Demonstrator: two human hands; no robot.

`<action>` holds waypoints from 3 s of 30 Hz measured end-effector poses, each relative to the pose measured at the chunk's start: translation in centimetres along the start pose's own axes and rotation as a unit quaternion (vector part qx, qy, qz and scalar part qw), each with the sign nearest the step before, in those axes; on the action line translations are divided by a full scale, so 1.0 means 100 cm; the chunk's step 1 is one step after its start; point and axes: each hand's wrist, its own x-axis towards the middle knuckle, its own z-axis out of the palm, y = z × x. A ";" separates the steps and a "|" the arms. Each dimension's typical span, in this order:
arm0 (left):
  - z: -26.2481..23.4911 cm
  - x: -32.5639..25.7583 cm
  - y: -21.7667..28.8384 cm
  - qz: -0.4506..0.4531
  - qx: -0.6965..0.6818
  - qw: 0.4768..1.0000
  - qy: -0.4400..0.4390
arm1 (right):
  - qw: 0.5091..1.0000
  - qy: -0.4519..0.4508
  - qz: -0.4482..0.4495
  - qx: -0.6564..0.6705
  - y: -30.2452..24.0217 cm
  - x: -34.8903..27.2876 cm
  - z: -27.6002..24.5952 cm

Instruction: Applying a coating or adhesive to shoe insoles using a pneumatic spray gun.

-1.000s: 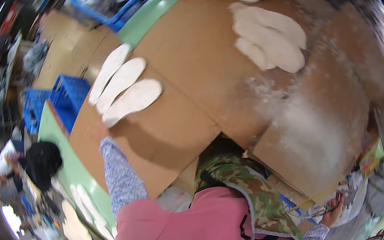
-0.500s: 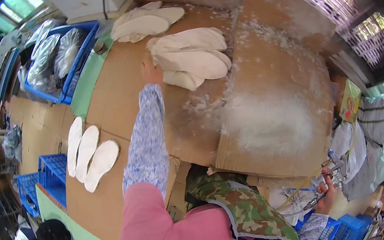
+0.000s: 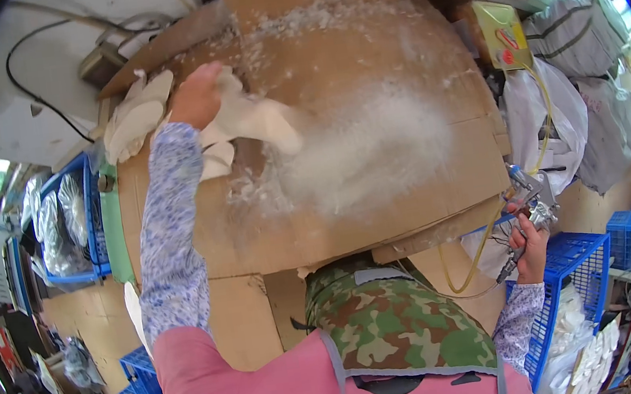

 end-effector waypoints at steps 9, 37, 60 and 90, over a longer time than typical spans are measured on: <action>-0.044 0.098 0.168 -0.136 -0.462 0.876 -0.007 | 0.999 -0.006 0.002 0.038 -0.004 0.016 -0.025; 0.123 -0.117 0.235 -0.128 -0.217 0.968 0.018 | 0.910 -0.241 0.012 -0.338 -0.020 0.037 0.113; 0.185 -0.084 0.308 -0.139 -0.198 0.966 -0.095 | 0.842 -0.203 -0.081 -0.493 -0.020 0.108 0.126; 0.126 -0.182 0.266 -0.210 -0.198 0.951 -0.111 | 0.824 -0.281 -0.069 -0.487 0.011 0.058 0.166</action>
